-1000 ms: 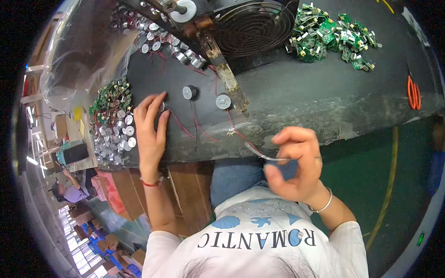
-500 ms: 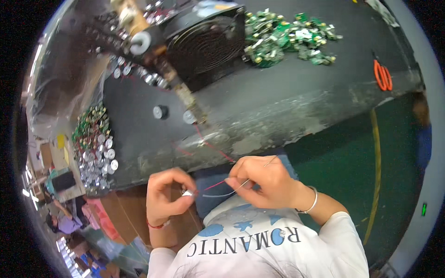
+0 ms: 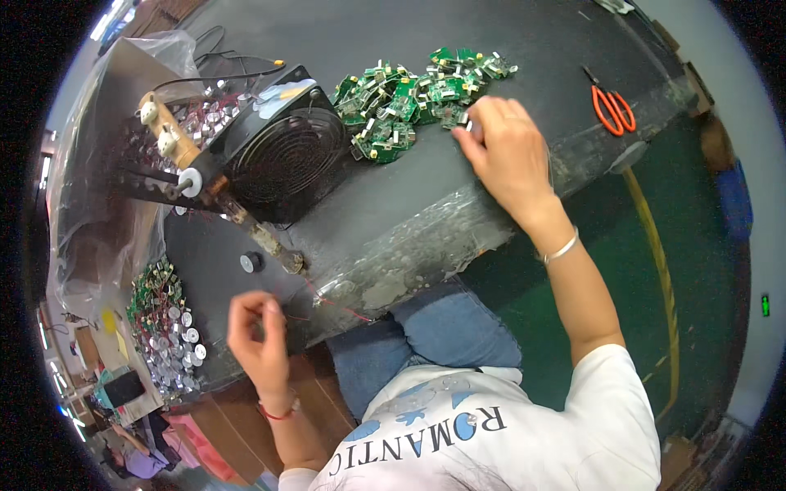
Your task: The person assembles small motors, wires, and connectors onto printed circuit boards by hand.
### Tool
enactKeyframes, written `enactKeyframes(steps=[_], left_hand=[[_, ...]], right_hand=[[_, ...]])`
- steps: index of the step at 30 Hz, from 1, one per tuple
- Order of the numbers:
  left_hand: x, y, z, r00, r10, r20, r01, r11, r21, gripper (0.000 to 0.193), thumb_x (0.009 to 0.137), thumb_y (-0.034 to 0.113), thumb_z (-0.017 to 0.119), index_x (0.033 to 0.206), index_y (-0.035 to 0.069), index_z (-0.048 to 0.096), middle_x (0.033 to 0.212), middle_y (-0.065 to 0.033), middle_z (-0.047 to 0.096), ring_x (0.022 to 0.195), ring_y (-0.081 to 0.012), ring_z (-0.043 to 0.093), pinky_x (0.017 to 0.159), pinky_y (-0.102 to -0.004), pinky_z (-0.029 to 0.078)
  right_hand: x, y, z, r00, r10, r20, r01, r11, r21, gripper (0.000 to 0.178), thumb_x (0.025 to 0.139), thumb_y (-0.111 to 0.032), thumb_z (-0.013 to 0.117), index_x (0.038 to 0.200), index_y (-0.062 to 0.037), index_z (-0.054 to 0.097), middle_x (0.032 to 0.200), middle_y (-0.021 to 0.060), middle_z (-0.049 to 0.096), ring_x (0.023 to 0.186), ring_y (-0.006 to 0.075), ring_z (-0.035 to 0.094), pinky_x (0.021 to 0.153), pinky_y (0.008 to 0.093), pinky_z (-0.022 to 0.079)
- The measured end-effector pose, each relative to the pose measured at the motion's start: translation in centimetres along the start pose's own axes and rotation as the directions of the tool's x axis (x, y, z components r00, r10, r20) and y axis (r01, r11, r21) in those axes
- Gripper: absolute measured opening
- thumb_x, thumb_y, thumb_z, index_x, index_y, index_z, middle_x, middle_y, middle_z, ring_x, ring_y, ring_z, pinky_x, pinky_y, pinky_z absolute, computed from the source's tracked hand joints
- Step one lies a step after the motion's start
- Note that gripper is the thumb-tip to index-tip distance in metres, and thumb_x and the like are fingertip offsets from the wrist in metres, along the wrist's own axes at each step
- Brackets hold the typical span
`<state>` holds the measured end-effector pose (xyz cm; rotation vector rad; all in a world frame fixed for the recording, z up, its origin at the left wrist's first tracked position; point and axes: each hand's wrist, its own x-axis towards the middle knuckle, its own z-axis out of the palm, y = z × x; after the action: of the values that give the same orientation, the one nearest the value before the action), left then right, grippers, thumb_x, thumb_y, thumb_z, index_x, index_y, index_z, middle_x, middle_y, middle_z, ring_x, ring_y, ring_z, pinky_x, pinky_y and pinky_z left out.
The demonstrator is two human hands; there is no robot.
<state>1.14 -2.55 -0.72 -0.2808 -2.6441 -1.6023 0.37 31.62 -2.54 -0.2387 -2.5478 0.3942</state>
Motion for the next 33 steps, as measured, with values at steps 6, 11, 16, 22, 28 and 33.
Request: enactKeyframes(steps=[6,11,16,22,28,33], left_hand=[[-3.1,-0.6,0.8,0.997,0.037,0.069,-0.040,0.998,0.040,0.005,0.077,0.000,0.067,0.081,0.002,0.064,0.061,-0.0028,0.056,0.051,-0.0109,0.046,0.050,-0.0241,0.037],[-1.9,-0.4,0.7,0.968,0.075,0.239,-0.073,0.997,-0.014,0.004,0.077,0.002,0.067,0.078,0.002,0.063,0.064,-0.0001,0.055,0.055,-0.0061,0.046,0.051,-0.0212,0.036],[-2.4,0.2,0.6,0.975,0.010,0.221,0.032,0.982,-0.187,0.005,0.080,0.003,0.066,0.080,0.001,0.062,0.069,0.0017,0.050,0.058,-0.0045,0.038,0.052,-0.0214,0.031],[-2.4,-0.5,0.4,0.967,0.019,0.254,0.049,0.965,-0.257,0.009,0.087,0.004,0.063,0.094,0.000,0.066,0.077,0.0028,0.057,0.064,-0.0013,0.043,0.055,-0.0184,0.036],[-2.2,-0.3,0.8,0.951,-0.112,0.289,0.204,0.929,-0.310,0.007,0.087,0.007,0.064,0.092,0.002,0.063,0.070,0.0075,0.053,0.060,0.0017,0.039,0.051,-0.0161,0.030],[-1.9,-0.3,0.5,0.930,-0.200,0.308,0.322,0.846,-0.425,0.008,0.088,0.006,0.065,0.093,0.001,0.062,0.074,0.0053,0.058,0.065,0.0006,0.045,0.058,-0.0166,0.034]], right_hand=[[-2.3,-3.6,-0.6,0.998,0.050,-0.047,-0.041,0.984,0.175,0.013,0.080,-0.004,0.066,0.084,-0.0024,0.054,0.094,0.0096,0.056,0.056,0.0189,0.060,0.052,0.0314,0.049],[-2.5,-3.0,-0.8,0.983,0.164,-0.082,-0.127,0.930,0.345,0.012,0.079,0.005,0.058,0.081,-0.0005,0.048,0.091,0.0049,0.054,0.058,0.0100,0.039,0.053,0.0249,0.036],[-5.0,-6.7,-1.0,0.986,0.111,0.127,-0.165,0.779,0.604,0.022,0.083,0.004,0.060,0.069,-0.0022,0.045,0.091,0.0058,0.062,0.059,0.0046,0.044,0.052,0.0195,0.035],[-6.2,-9.1,0.4,0.937,0.173,0.303,-0.348,0.534,0.771,0.025,0.082,0.006,0.064,0.069,0.0002,0.044,0.090,0.0108,0.064,0.067,0.0068,0.056,0.061,0.0204,0.048],[-6.4,-10.5,-1.1,0.995,0.007,0.101,-0.063,0.823,0.565,0.027,0.076,0.002,0.071,0.065,-0.0034,0.046,0.082,0.0068,0.067,0.054,0.0090,0.040,0.049,0.0231,0.032],[-7.8,-12.0,0.1,0.993,-0.049,0.112,-0.048,0.684,0.728,0.029,0.075,0.005,0.071,0.064,-0.0040,0.046,0.088,0.0100,0.064,0.060,0.0093,0.050,0.052,0.0216,0.039]])
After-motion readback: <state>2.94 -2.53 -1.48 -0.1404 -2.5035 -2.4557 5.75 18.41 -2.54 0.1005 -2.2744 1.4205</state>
